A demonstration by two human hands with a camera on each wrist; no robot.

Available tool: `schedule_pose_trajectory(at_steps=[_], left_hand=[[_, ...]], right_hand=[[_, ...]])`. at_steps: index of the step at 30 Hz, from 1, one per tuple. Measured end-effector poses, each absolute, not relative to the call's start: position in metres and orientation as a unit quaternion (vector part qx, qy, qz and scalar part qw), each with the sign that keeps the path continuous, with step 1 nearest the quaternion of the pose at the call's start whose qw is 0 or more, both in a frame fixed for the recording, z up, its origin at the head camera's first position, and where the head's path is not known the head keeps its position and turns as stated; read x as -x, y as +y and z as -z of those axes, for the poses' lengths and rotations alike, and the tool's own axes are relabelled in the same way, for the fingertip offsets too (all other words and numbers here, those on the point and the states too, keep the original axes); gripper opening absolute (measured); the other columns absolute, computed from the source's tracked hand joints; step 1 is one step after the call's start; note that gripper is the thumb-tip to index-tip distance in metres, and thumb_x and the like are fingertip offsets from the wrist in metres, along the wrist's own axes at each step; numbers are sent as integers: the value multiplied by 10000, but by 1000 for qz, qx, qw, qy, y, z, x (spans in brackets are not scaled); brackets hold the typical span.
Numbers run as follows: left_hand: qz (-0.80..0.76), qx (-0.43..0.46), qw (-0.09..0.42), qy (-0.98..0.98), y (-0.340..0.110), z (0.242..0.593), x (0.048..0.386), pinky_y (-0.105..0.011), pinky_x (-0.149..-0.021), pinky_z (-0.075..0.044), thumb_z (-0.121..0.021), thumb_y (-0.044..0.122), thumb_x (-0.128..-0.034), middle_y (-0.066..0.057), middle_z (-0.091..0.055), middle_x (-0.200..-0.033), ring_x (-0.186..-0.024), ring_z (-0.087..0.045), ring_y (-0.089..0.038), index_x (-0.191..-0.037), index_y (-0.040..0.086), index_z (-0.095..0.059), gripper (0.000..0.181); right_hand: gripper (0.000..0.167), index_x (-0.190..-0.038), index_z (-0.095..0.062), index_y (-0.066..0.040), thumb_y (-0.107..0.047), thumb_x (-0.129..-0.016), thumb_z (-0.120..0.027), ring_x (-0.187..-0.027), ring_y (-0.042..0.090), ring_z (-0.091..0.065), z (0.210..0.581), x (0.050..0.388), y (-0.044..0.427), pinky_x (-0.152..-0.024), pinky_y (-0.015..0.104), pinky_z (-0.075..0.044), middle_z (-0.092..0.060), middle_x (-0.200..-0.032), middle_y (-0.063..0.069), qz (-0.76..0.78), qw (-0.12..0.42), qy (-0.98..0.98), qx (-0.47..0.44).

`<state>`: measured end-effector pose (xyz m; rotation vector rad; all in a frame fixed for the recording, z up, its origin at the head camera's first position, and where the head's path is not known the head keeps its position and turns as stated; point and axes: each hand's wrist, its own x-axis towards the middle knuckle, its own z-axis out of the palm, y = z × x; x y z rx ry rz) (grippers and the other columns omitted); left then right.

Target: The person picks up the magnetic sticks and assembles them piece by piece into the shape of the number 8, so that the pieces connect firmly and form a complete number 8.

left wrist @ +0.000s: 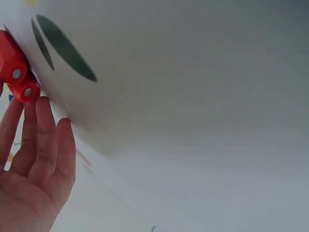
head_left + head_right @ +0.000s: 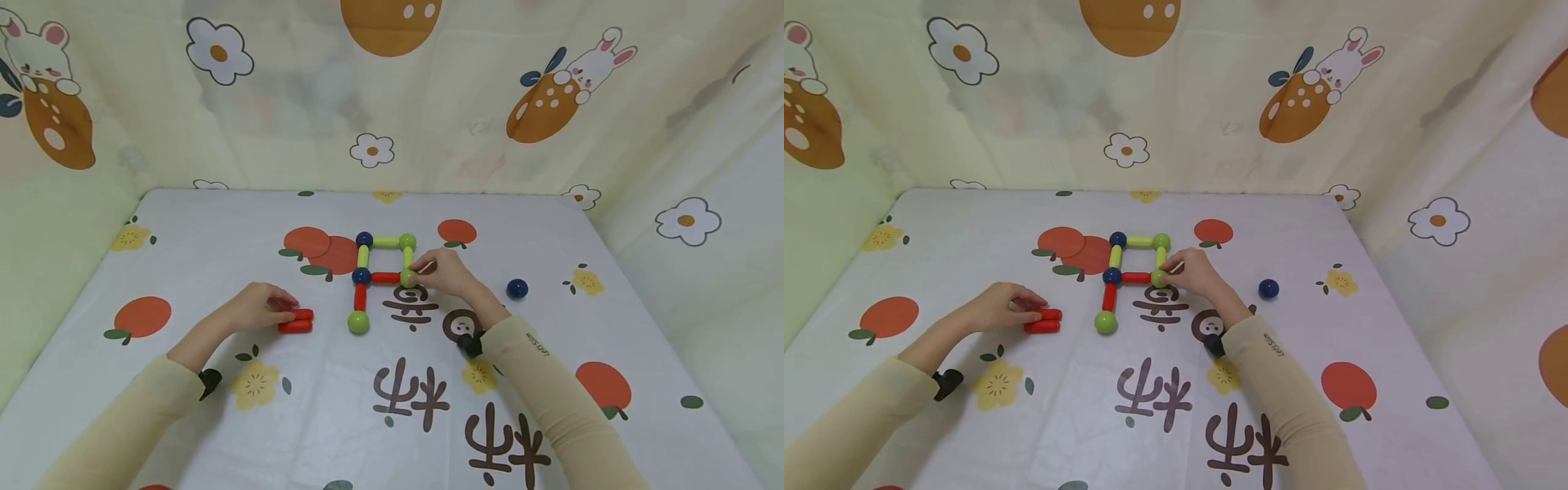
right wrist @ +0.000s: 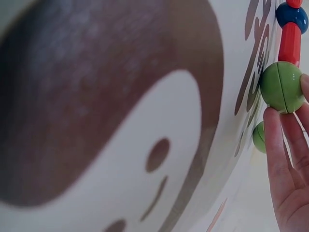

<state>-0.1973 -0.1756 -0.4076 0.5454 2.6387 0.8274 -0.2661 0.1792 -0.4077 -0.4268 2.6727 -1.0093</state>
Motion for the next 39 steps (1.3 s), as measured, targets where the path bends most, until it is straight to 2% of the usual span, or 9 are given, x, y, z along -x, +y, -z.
schedule_pose_trajectory(at_steps=[12,18,24,30,39], left_hand=[[-281,-178,166,928,-178,406,194,-355,-739,-490,-642,130,-841,-84,-638,-918,-848,-569,-230,-1004,-11,-671,217],[-280,-176,171,928,-178,403,194,-317,-698,-493,-636,124,-846,-66,-645,-887,-805,-572,-200,-992,-6,-671,198],[-281,-163,174,930,-177,400,195,-296,-679,-486,-639,114,-844,-56,-638,-876,-784,-561,-187,-992,6,-666,185],[-291,-182,165,925,-174,397,197,-314,-711,-494,-644,85,-839,-52,-631,-872,-806,-574,-193,-989,3,-655,171],[-314,-204,140,917,-164,394,199,-332,-754,-510,-631,79,-847,-90,-644,-958,-887,-595,-238,-1060,-15,-643,234]], right_hand=[[269,-986,-703,-44,-173,-755,-749,-826,201,-617,409,267,182,-706,301,-500,-662,-941,74,365,120,909,161],[264,-936,-715,-61,-232,-740,-763,-772,171,-625,409,267,184,-671,280,-499,-665,-890,55,382,104,898,190],[256,-982,-702,-34,-159,-762,-739,-817,195,-624,408,265,180,-702,282,-495,-662,-943,85,361,112,911,166],[272,-992,-699,-34,-171,-761,-742,-815,190,-621,409,265,180,-689,274,-494,-660,-951,82,353,111,914,164],[271,-995,-699,-35,-168,-763,-739,-816,191,-611,408,265,181,-692,279,-493,-660,-945,78,359,115,912,161]])
